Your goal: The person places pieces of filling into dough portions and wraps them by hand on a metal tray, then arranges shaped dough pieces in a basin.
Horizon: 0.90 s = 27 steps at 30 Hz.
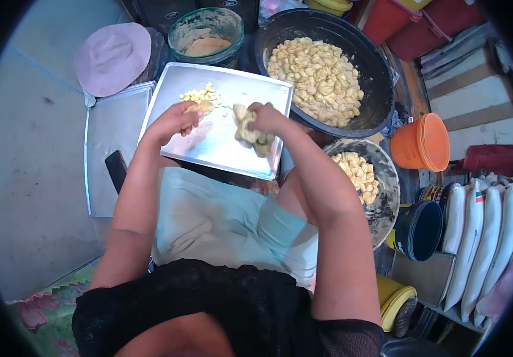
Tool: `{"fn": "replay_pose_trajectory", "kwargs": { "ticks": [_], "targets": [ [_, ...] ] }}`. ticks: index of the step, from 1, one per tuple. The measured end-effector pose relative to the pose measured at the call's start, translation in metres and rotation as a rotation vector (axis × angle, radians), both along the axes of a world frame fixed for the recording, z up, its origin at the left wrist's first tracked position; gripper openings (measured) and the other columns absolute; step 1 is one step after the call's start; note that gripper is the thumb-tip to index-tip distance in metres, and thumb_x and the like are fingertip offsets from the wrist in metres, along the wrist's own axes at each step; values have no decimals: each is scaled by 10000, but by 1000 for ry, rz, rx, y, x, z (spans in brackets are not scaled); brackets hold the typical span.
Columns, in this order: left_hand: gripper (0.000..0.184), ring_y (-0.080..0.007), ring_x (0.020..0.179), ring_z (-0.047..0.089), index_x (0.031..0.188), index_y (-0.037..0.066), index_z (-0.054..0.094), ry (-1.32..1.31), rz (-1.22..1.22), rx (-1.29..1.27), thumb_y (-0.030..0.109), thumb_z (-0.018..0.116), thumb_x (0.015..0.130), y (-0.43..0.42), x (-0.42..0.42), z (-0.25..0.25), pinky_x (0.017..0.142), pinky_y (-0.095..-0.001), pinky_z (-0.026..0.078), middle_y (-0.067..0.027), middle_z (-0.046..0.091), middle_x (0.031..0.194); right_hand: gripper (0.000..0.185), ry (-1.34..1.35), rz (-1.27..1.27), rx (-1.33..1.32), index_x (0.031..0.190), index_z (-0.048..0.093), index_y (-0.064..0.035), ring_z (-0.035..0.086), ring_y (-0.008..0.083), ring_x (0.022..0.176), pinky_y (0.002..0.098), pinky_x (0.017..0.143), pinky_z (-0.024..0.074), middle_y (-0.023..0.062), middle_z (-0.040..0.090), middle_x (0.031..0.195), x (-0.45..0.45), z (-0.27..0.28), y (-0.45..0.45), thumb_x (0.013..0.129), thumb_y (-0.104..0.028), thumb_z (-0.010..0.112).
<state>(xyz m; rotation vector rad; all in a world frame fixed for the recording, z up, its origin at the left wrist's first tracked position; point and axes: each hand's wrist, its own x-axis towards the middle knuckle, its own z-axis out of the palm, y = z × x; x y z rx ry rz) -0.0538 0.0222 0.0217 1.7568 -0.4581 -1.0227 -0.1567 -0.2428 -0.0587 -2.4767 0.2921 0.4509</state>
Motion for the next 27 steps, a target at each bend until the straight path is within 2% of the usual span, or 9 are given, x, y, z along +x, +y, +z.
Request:
{"fn": "replay_pose_trajectory", "kwargs": {
  "ticks": [3, 6, 7, 10, 15, 18, 21, 22, 27],
  "targets": [
    [229, -83, 586, 516, 1009, 61, 569, 63, 211, -186, 254, 592, 887, -2, 21, 5, 534, -232, 415, -22, 591, 770, 711, 42, 94, -82, 1342, 415, -184, 581, 348, 1040, 403, 870, 492, 172, 481, 1215, -14, 36, 45, 706, -270, 720],
    [284, -108, 721, 572, 1096, 42, 561, 28, 397, -388, 249, 571, 903, -13, 30, 18, 620, -250, 463, -48, 612, 868, 658, 25, 160, -332, 1356, 371, -205, 554, 335, 1096, 498, 838, 487, 124, 468, 1235, -16, 35, 75, 764, -228, 657],
    [304, -118, 771, 589, 1128, 36, 556, -12, 452, -439, 248, 563, 908, -16, 32, 20, 651, -257, 479, -57, 618, 904, 542, 67, 139, -461, 1307, 442, -210, 504, 330, 1161, 589, 794, 468, 102, 473, 1246, -15, 44, 89, 794, -212, 617],
    [350, -150, 877, 600, 1197, 34, 536, 31, 509, -516, 246, 551, 919, -13, 44, 9, 698, -280, 503, -81, 622, 973, 463, -277, 271, -774, 1256, 499, -194, 461, 335, 1195, 662, 744, 443, 111, 470, 1246, -14, 29, 98, 806, -198, 607],
    [306, -166, 857, 613, 1173, 45, 525, 55, 635, -481, 239, 536, 937, -5, 55, 1, 701, -292, 513, -90, 630, 972, 533, -69, 172, -284, 1202, 543, -130, 474, 371, 1103, 412, 894, 489, 144, 486, 1201, 12, 54, 74, 694, -237, 663],
    [278, -185, 864, 623, 1155, 34, 512, 77, 653, -567, 218, 527, 948, 0, 67, 5, 711, -299, 524, -102, 623, 1002, 617, 6, 260, -26, 1200, 546, -127, 557, 295, 1010, 384, 820, 505, 149, 523, 1123, 37, 33, 18, 641, -292, 745],
    [283, -218, 884, 628, 1161, 2, 495, 45, 678, -647, 186, 522, 947, 0, 78, -6, 742, -330, 537, -124, 601, 1049, 564, 228, 75, 327, 1182, 566, -122, 573, 179, 837, 321, 745, 490, 66, 562, 925, 51, 32, -11, 694, -326, 760],
    [282, -229, 883, 628, 1168, -5, 489, 83, 700, -646, 160, 516, 941, 1, 80, -13, 745, -334, 538, -133, 595, 1057, 472, 350, -103, 450, 1142, 595, -121, 572, 170, 838, 318, 739, 484, 60, 567, 905, 57, 42, -7, 710, -244, 741],
    [321, -280, 895, 627, 1205, -36, 454, 225, 684, -755, 31, 483, 892, 2, 86, -23, 780, -353, 546, -176, 561, 1098, 291, -302, -87, 80, 1021, 643, -105, 609, 232, 866, 359, 762, 477, 89, 597, 883, 69, -16, 5, 730, -125, 639]
  ]
}}
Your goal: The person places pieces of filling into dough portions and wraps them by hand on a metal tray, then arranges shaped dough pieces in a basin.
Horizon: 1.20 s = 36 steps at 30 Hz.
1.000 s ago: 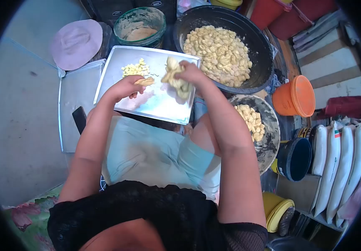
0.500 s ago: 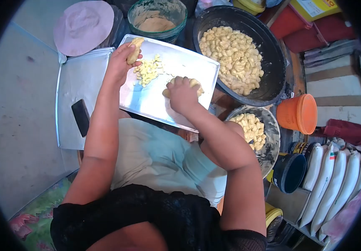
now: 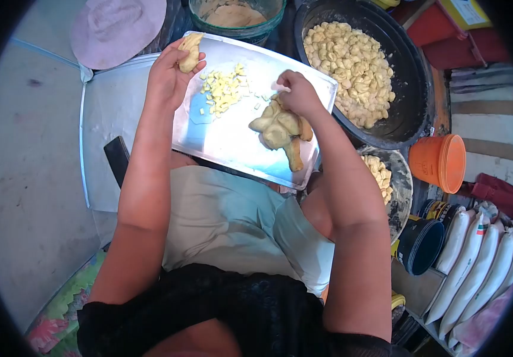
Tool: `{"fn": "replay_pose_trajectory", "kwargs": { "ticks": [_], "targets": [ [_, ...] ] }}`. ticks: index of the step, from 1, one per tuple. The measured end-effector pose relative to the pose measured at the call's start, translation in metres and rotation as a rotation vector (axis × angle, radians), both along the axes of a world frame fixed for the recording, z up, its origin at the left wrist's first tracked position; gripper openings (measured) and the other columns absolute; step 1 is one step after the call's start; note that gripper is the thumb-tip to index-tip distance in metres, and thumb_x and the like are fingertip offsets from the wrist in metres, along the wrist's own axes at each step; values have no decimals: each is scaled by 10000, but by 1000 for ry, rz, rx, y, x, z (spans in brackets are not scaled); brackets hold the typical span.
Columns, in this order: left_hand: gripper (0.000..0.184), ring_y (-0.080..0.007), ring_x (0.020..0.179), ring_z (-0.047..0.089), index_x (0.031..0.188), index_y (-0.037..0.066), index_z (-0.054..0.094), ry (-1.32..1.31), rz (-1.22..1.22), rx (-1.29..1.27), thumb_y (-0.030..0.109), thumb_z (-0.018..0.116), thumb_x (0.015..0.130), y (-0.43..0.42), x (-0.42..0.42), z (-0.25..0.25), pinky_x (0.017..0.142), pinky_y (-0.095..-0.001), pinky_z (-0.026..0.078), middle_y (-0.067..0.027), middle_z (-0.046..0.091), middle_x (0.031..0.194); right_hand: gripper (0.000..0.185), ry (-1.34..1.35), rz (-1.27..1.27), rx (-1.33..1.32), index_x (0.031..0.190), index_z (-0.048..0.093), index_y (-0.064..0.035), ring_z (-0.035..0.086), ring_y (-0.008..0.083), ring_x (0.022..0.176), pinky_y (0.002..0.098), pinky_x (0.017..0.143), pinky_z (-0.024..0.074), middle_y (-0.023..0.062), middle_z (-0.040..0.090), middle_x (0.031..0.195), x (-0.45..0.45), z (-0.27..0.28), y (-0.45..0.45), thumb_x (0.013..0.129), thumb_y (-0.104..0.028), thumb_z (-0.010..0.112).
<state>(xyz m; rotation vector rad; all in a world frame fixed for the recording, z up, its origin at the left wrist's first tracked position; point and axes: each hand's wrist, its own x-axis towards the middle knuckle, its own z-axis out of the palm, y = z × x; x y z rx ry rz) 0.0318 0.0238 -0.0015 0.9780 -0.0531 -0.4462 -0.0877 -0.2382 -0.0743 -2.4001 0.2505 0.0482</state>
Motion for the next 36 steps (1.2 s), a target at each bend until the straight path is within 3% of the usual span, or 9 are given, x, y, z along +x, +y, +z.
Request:
{"fn": "replay_pose_trajectory", "kwargs": {
  "ticks": [3, 5, 9, 13, 16, 24, 27, 30, 36],
  "targets": [
    [352, -295, 911, 626, 1212, -42, 459, 3, -16, 37, -10, 466, 861, -6, -2, -2, 814, -366, 548, -187, 548, 1128, 255, -211, 92, -283, 998, 645, -110, 604, 273, 918, 384, 801, 464, 90, 604, 947, 6, 7, 40, 748, -90, 601],
    [342, -282, 922, 627, 1212, -39, 474, 37, -67, 71, 7, 480, 873, -9, -6, -5, 823, -372, 548, -176, 559, 1121, 242, -190, 174, -217, 992, 646, -133, 596, 261, 940, 390, 843, 444, 50, 600, 980, 8, 1, 66, 761, -81, 593],
    [315, -246, 932, 629, 1202, -29, 510, 22, -140, 156, 45, 511, 896, -13, -13, -7, 811, -373, 552, -146, 588, 1097, 276, -108, 239, -503, 1044, 654, -176, 589, 213, 938, 374, 855, 437, 30, 586, 987, 15, -13, 87, 772, -150, 610],
    [310, -221, 932, 629, 1199, -16, 521, 25, -136, 171, 75, 541, 904, -12, -13, -7, 785, -363, 548, -123, 605, 1067, 207, -8, 110, 17, 962, 681, -86, 620, 270, 869, 387, 801, 479, 89, 621, 958, 25, -3, 77, 791, -180, 611],
    [304, -216, 923, 630, 1192, -9, 525, 41, -143, 148, 86, 551, 904, -10, -12, -7, 773, -351, 541, -121, 608, 1060, 198, -70, -76, 91, 935, 684, -53, 634, 289, 842, 379, 774, 495, 117, 647, 921, 31, 4, 62, 783, -161, 618],
    [259, -209, 915, 628, 1134, 7, 543, 16, -173, 187, 122, 571, 904, -14, -14, -13, 786, -344, 530, -113, 613, 1045, 220, 5, -199, -140, 980, 679, -80, 650, 262, 802, 357, 737, 504, 120, 677, 874, 30, 3, 11, 773, -112, 614],
    [261, -210, 924, 625, 1139, 10, 537, 5, -176, 186, 124, 569, 906, -15, -14, -14, 793, -345, 528, -110, 612, 1037, 227, 71, -255, -43, 997, 679, -88, 648, 274, 792, 361, 741, 504, 120, 680, 865, 31, -5, -3, 785, -99, 600],
    [260, -210, 929, 621, 1137, 11, 532, 17, -171, 196, 123, 569, 906, -16, -13, -15, 791, -345, 528, -110, 611, 1037, 241, -5, -220, 170, 1008, 681, -92, 643, 277, 822, 355, 770, 500, 121, 666, 917, 31, -15, -10, 784, -67, 595],
    [247, -200, 911, 619, 1131, 18, 530, 23, -144, 182, 115, 564, 906, -18, -13, -18, 778, -342, 527, -102, 609, 1033, 239, -43, -77, -54, 1018, 687, -112, 614, 276, 923, 355, 826, 486, 111, 601, 1029, 29, -10, 26, 796, -81, 605]
  ]
}}
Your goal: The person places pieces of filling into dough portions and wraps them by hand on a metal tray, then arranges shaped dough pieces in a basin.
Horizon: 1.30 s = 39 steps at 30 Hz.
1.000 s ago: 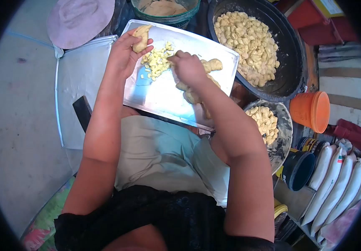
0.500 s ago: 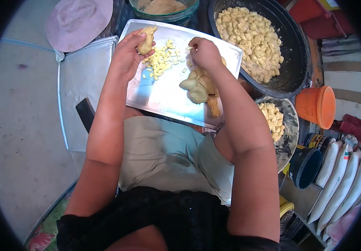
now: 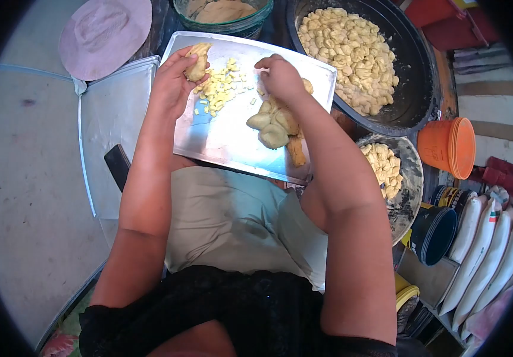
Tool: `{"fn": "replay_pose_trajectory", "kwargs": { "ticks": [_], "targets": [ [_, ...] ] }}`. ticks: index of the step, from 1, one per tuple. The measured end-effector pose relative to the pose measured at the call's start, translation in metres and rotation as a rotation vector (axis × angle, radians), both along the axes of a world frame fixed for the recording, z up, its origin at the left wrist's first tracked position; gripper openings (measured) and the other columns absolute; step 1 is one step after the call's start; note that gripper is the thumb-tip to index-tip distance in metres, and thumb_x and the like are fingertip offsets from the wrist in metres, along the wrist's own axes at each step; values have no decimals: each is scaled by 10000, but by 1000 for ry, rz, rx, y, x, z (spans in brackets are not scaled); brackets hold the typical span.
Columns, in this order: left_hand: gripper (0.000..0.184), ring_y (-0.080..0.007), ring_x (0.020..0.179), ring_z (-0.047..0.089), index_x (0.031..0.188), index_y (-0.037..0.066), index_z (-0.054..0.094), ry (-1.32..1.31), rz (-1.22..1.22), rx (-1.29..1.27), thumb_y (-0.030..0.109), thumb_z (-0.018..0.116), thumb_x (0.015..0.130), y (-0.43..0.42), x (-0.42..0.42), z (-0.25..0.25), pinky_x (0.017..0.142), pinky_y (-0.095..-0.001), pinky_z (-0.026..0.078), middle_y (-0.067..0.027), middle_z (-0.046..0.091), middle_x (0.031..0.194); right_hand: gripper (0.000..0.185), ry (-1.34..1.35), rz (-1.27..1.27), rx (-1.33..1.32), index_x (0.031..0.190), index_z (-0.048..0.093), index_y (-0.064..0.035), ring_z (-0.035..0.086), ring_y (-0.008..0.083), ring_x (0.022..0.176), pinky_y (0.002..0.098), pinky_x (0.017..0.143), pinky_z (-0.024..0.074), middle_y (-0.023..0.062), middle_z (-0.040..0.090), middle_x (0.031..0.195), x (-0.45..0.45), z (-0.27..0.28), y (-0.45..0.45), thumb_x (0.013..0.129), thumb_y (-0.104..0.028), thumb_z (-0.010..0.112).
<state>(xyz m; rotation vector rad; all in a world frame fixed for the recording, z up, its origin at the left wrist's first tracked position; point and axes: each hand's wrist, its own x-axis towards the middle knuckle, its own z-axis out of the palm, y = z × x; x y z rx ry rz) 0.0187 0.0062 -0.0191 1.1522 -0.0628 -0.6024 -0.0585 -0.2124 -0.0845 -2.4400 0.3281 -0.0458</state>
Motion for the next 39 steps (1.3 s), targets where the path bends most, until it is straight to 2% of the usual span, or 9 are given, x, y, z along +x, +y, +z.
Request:
{"fn": "replay_pose_trajectory", "kwargs": {
  "ticks": [8, 14, 17, 20, 24, 28, 32, 35, 39],
  "targets": [
    [237, -196, 912, 622, 1123, 22, 539, 1, 1, 1, 107, 567, 903, 0, -2, -1, 778, -341, 527, -93, 612, 1028, 287, -84, 107, -340, 1082, 664, -151, 539, 212, 1026, 402, 877, 414, 43, 578, 1027, -2, -14, 43, 828, -277, 620],
    [222, -194, 904, 627, 1111, 22, 553, 4, -10, 5, 97, 565, 902, 0, -3, 2, 780, -336, 527, -93, 619, 1023, 204, 54, 238, -334, 931, 658, -110, 550, 232, 1007, 401, 871, 419, 56, 588, 1015, 2, 1, 48, 770, -234, 665],
    [218, -192, 899, 629, 1111, 18, 555, 7, 1, 26, 90, 557, 905, -1, -4, 3, 774, -332, 528, -92, 621, 1024, 205, 47, 232, -89, 920, 653, -97, 561, 246, 986, 393, 868, 426, 72, 610, 941, 4, 11, 45, 740, -193, 678],
    [224, -190, 900, 629, 1120, 12, 552, 7, -11, 16, 86, 552, 908, 0, -3, 4, 766, -326, 528, -91, 622, 1030, 170, -278, 201, 73, 914, 642, -67, 589, 194, 867, 333, 804, 457, 59, 620, 845, 7, -1, 36, 769, -149, 671],
    [254, -189, 905, 628, 1152, -3, 542, 10, -38, -7, 76, 552, 911, -1, -4, 6, 765, -323, 530, -96, 621, 1047, 107, -77, 50, 500, 921, 622, -19, 525, 55, 693, 205, 663, 447, 0, 606, 800, 9, 20, 30, 856, -103, 628],
    [287, -188, 909, 626, 1178, -31, 525, -6, -61, -5, 64, 562, 910, -4, -7, 6, 771, -321, 532, -112, 617, 1061, 140, -160, -41, 518, 962, 613, 0, 544, 51, 738, 205, 681, 453, -4, 612, 824, 10, 33, 27, 871, -103, 639],
    [307, -184, 925, 621, 1192, -54, 514, -18, -103, -6, 59, 564, 911, -11, -13, 6, 783, -309, 534, -124, 611, 1077, 187, -489, -4, 780, 978, 643, -13, 524, 46, 669, 190, 603, 444, -4, 614, 779, 9, 54, 34, 803, -64, 685],
    [310, -183, 934, 620, 1192, -60, 518, -30, -114, -42, 71, 563, 916, -15, -19, 7, 795, -299, 536, -129, 610, 1086, 179, -623, 45, 581, 976, 650, -15, 522, 43, 677, 195, 608, 447, -2, 608, 784, 3, 70, 43, 805, -56, 681],
    [322, -169, 858, 626, 1188, -62, 531, -30, -52, -174, 95, 584, 912, -21, -25, 4, 748, -280, 537, -126, 623, 1036, 254, -555, 73, 289, 1020, 661, -33, 583, 168, 655, 267, 622, 479, 56, 601, 764, -3, 77, 50, 790, -128, 710]
  ]
}}
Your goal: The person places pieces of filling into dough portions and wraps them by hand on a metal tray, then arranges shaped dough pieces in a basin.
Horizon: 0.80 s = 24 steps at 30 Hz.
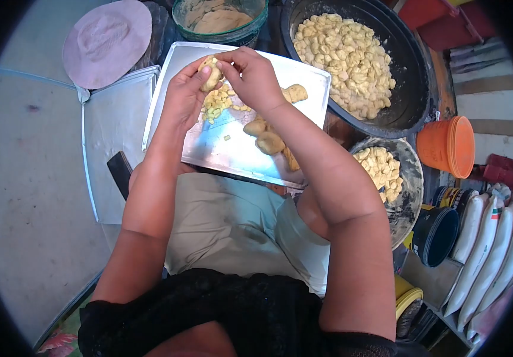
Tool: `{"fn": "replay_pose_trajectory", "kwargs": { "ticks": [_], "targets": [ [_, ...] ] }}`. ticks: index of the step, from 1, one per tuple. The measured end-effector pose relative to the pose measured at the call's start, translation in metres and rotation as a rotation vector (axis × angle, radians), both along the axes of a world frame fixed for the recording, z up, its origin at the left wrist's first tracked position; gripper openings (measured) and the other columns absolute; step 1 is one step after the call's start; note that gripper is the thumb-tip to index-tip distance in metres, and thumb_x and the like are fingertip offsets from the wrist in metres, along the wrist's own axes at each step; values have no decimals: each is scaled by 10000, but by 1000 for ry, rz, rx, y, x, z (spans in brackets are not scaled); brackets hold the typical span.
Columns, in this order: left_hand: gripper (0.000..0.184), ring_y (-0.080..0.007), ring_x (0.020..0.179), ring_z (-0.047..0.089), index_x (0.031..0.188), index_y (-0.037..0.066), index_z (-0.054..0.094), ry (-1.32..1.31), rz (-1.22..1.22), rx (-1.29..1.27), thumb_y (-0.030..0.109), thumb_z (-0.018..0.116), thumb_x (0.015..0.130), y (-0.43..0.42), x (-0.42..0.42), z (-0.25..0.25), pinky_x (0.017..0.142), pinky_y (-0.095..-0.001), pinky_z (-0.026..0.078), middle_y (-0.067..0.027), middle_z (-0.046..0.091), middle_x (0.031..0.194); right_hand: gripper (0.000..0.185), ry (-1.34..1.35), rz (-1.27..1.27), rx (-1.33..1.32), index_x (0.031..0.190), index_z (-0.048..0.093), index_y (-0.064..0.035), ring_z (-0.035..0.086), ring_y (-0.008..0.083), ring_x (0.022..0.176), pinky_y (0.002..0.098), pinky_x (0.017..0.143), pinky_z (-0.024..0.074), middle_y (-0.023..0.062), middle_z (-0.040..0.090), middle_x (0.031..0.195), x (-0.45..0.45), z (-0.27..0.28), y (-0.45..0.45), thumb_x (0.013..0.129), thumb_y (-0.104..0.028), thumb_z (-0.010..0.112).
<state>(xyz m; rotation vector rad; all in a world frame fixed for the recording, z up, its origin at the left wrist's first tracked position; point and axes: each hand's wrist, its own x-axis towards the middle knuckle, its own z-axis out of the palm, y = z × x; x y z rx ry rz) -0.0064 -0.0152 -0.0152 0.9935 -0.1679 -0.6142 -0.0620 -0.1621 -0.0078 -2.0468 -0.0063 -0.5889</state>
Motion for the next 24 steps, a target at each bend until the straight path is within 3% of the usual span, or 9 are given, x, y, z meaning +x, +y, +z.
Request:
{"fn": "replay_pose_trajectory", "kwargs": {
  "ticks": [1, 5, 9, 12, 16, 18, 20, 21, 24],
  "targets": [
    [320, -170, 861, 624, 1188, -63, 533, 0, 28, -17, 104, 576, 919, -1, -1, 0, 749, -280, 537, -128, 622, 1038, 306, 73, 25, 29, 1031, 666, -45, 598, 258, 777, 325, 713, 488, 105, 603, 883, -1, 0, 0, 779, -207, 727],
    [313, -175, 877, 617, 1185, -69, 539, -19, 106, 12, 132, 545, 944, -1, -5, 6, 767, -279, 530, -136, 619, 1035, 289, -31, 96, -124, 1009, 689, -92, 465, 315, 1126, 402, 949, 392, 115, 483, 1248, -5, 2, 10, 789, -278, 715],
    [334, -181, 883, 603, 1213, -37, 517, -53, 156, 47, 194, 501, 972, -3, -15, 9, 781, -281, 516, -129, 603, 1022, 264, 78, 223, -48, 1015, 697, -113, 390, 340, 1255, 432, 1027, 337, 127, 390, 1414, -3, -11, 20, 818, -289, 680],
    [384, -199, 961, 587, 1301, 19, 420, -85, 82, -158, 256, 425, 998, 4, -16, 8, 859, -318, 486, -139, 590, 1069, 219, 47, 290, -223, 1011, 692, -95, 318, 339, 1322, 414, 1003, 370, 152, 329, 1458, -3, -6, 17, 850, -243, 671],
    [445, -174, 1055, 479, 1303, 73, 337, -350, 42, -246, 202, 519, 918, 1, -11, 5, 943, -300, 397, -73, 495, 1088, 219, 60, 365, 181, 1044, 568, -59, 483, 226, 1178, 360, 988, 400, 113, 498, 1266, -8, 10, 6, 841, -88, 643],
    [441, -149, 1057, 444, 1220, 65, 416, -436, -3, -36, 96, 614, 827, 3, -10, 0, 941, -277, 375, -49, 461, 1080, 518, 3, 321, 505, 1216, 414, -40, 585, 157, 1007, 289, 872, 472, 105, 610, 1050, -2, 6, -2, 742, 95, 573],
    [434, -141, 1062, 443, 1195, 58, 447, -531, -84, 125, 58, 646, 809, 4, -12, 8, 925, -269, 386, -48, 466, 1085, 407, 64, 320, 458, 1193, 476, -16, 596, 139, 973, 271, 828, 497, 90, 620, 1014, -8, 17, -9, 804, 57, 570],
    [390, -130, 955, 505, 1121, 27, 475, -574, -26, 143, 68, 693, 800, 1, -13, 10, 809, -259, 476, -70, 516, 1047, 365, 154, 314, 482, 1185, 500, -13, 598, 137, 970, 272, 819, 502, 85, 621, 1005, -9, 21, -10, 829, 36, 564],
    [342, -134, 778, 568, 1128, 36, 480, -430, -88, 177, 75, 653, 836, 4, -11, 13, 720, -252, 486, -59, 558, 957, 272, 326, 325, 570, 1161, 562, -5, 605, 135, 948, 275, 785, 518, 72, 620, 984, -14, 29, -10, 890, -31, 554]
  ]
}}
